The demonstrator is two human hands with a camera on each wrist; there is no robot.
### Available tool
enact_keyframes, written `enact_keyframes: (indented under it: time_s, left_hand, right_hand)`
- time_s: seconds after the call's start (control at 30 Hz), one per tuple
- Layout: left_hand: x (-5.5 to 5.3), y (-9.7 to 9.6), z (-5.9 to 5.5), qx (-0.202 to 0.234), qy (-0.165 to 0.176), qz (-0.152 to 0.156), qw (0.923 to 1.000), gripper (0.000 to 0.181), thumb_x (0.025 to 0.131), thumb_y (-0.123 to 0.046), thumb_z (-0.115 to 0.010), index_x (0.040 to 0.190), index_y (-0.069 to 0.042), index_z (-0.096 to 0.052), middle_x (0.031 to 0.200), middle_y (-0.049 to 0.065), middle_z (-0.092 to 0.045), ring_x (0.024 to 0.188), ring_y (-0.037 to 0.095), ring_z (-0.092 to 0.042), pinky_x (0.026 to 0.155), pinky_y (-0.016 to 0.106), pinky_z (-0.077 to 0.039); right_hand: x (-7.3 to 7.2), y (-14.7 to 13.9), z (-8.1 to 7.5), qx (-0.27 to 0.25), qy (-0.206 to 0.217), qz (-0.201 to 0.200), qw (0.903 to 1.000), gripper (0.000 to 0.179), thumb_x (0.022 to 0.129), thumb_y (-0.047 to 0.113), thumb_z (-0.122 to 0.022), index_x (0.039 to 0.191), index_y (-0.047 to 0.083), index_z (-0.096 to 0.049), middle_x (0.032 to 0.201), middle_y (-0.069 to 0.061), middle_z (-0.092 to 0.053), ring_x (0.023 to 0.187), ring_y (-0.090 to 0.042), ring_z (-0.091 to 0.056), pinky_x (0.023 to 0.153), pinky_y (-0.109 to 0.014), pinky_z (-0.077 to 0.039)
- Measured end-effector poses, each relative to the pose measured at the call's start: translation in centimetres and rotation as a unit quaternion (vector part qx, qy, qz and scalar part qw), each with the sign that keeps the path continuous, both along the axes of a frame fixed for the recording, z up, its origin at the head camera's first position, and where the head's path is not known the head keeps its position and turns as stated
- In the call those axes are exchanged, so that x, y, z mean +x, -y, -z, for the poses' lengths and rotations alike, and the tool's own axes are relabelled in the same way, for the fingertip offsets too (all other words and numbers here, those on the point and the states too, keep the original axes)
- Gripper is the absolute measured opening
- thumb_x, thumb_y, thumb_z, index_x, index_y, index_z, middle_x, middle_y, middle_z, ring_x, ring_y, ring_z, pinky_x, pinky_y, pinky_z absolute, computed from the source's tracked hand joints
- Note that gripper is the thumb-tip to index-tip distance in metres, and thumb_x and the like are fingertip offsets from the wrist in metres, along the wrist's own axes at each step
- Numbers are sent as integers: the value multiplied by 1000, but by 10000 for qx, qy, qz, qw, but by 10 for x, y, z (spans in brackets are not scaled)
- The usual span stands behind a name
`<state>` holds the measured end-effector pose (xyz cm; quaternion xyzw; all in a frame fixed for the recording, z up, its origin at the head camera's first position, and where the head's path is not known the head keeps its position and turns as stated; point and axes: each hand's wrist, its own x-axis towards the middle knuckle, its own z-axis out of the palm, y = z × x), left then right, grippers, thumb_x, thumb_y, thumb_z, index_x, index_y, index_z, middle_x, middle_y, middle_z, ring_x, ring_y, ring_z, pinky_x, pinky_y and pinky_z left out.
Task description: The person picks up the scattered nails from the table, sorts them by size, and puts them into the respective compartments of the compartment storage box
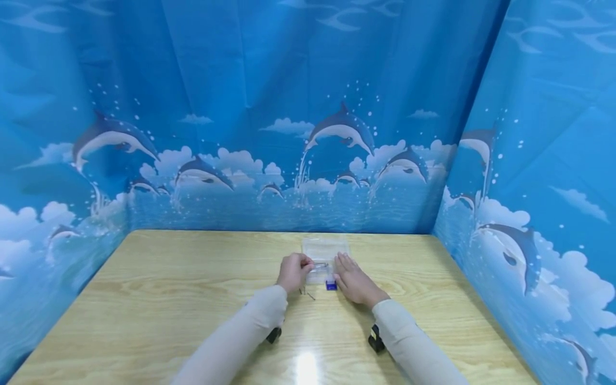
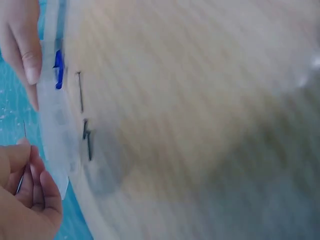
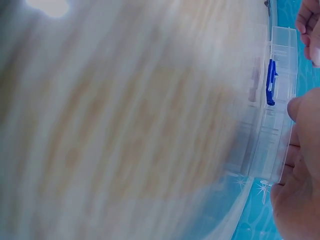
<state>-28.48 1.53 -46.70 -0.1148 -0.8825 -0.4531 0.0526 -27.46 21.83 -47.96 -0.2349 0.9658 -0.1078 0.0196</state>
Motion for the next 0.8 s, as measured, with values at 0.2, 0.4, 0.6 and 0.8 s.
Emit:
enact_keyframes:
  time_s: [0.2,0.4,0.6,0.8]
  left_hand:
    - [2,-9,10,-5,-265,-329,9991,5,86,-6,-70,81,-5,-73,79,4,-71,74,15,-64,70,31,-53]
    - [2,-11,11,-28,-220,-380,9990,6,87,-6,-70,83,-4,-74,82,4,-72,78,16,-66,71,31,-53]
    - [0,-10,12,11,-110,-394,9992,4,85,-8,-72,85,-6,-75,83,3,-73,80,17,-67,73,33,-54]
    - [-2,-7,12,35,62,-332,9994,4,83,-8,-73,86,-8,-77,82,2,-74,82,18,-69,75,34,-55]
  right_hand:
    - [-1,0,2,19,-32,14,10000,55,105,27,-34,147,-7,-22,156,-24,-18,144,-36,-16,117,-45,-15]
    - [-2,0,2,22,-32,16,10000,55,105,27,-33,147,-7,-22,156,-24,-17,145,-36,-16,117,-45,-15]
    - [-2,0,1,-15,-43,4,10000,55,105,27,-34,147,-7,-22,156,-24,-17,145,-36,-15,117,-45,-15]
    - [-3,-1,3,11,-51,7,10000,55,105,27,-34,147,-7,-23,156,-23,-17,145,-36,-16,117,-45,-15]
